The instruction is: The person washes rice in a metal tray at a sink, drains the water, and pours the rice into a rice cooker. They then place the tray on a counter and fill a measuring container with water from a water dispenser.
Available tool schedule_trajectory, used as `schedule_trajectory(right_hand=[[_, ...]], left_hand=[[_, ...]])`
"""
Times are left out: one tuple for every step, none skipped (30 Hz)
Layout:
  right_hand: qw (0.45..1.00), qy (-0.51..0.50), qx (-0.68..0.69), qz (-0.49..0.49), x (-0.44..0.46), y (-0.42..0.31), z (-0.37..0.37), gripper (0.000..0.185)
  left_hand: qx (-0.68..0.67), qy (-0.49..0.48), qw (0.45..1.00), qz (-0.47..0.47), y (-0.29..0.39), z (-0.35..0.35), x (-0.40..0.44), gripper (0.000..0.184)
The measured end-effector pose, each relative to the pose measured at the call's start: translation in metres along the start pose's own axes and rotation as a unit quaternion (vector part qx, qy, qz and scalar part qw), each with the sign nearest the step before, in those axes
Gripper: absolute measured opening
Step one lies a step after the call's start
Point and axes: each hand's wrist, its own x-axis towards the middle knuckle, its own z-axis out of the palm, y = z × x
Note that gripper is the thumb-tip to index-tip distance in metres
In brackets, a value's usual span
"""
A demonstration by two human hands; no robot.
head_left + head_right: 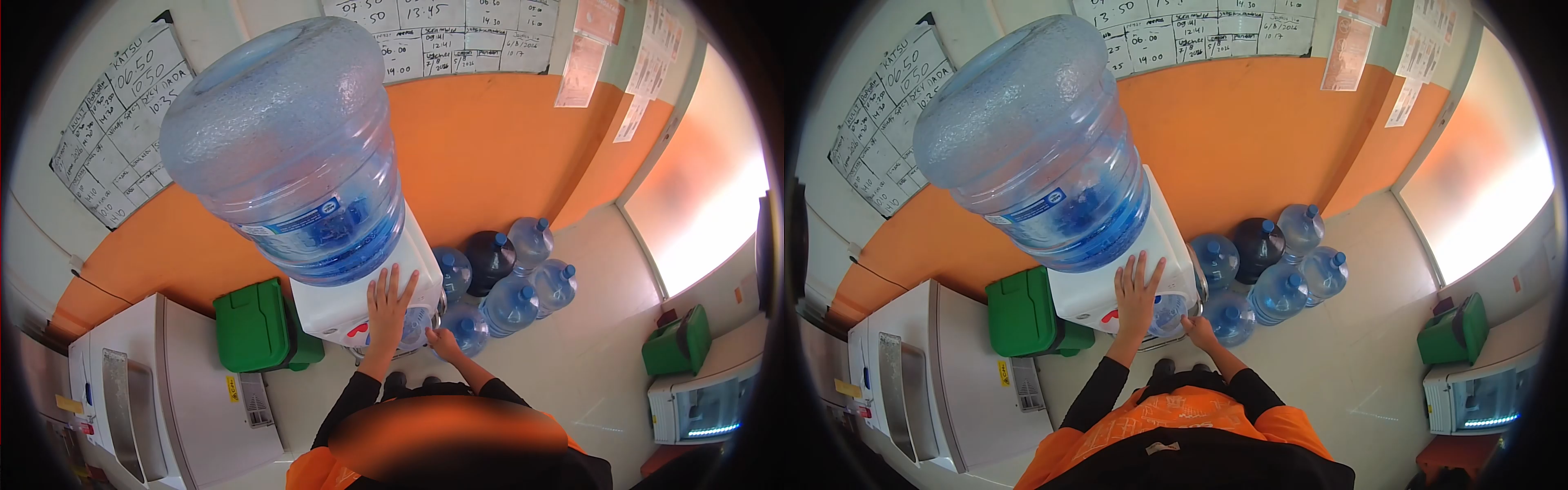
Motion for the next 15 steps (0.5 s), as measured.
schedule_trajectory(right_hand=[[1.0,0.0,-0.002,-0.001,0.0,0.0002,-0.0001,0.052],[1.0,0.0,-0.001,-0.001,0.0,0.0004,-0.0004,0.052],[1.0,0.0,0.002,-0.001,-0.0001,0.0006,-0.0004,0.052],[1.0,0.001,0.004,0.0,-0.0007,0.0003,-0.0004,0.052],[1.0,0.002,0.005,0.001,-0.001,-0.0001,-0.0004,0.052],[1.0,0.003,0.006,0.002,-0.0013,-0.0007,-0.0005,0.052],[1.0,0.004,0.007,0.003,-0.0018,-0.0016,-0.0007,0.052],[1.0,0.004,0.006,0.003,-0.0024,-0.0023,-0.0011,0.052],[1.0,0.004,0.006,0.004,-0.0027,-0.0032,-0.0014,0.052],[1.0,0.003,0.005,0.004,-0.0027,-0.0037,-0.0018,0.052],[1.0,0.005,0.003,0.004,-0.0031,-0.0039,-0.0018,0.052],[1.0,0.006,0.002,0.004,-0.0034,-0.0043,-0.0019,0.052],[1.0,0.008,0.0,0.004,-0.0031,-0.0033,-0.0017,0.052],[1.0,0.006,0.005,0.003,-0.0031,-0.0024,-0.0012,0.052],[1.0,0.004,0.009,0.002,-0.0025,-0.0018,-0.0008,0.052]], left_hand=[[-0.002,-0.002,1.0,-0.001,0.0002,-0.0002,0.0,0.066],[0.0,-0.001,1.0,-0.001,0.0002,0.0002,0.0001,0.066],[0.003,0.0,1.0,0.0,-0.0001,0.0006,0.0002,0.066],[0.005,0.0,1.0,0.0,-0.0003,0.0007,-0.0001,0.065],[0.005,-0.001,1.0,0.001,-0.0004,0.0008,-0.0002,0.066],[0.004,-0.003,1.0,0.001,-0.0005,0.0008,-0.0003,0.066],[0.003,-0.004,1.0,0.001,-0.0005,0.0009,-0.0005,0.066],[0.007,-0.003,1.0,0.002,-0.0005,0.0013,-0.0008,0.066],[0.011,-0.002,1.0,0.003,-0.0006,0.0019,-0.0009,0.066],[0.016,-0.001,1.0,0.005,-0.0007,0.0019,-0.0008,0.066],[0.015,-0.003,1.0,0.005,-0.0006,0.0019,-0.0011,0.067],[0.015,-0.005,1.0,0.005,-0.0007,0.002,-0.001,0.067],[0.015,-0.006,1.0,0.006,-0.0009,0.0021,-0.001,0.067],[0.014,-0.007,1.0,0.006,-0.0012,0.0019,-0.0014,0.067],[0.014,-0.008,1.0,0.006,-0.0015,0.0019,-0.0012,0.067]])
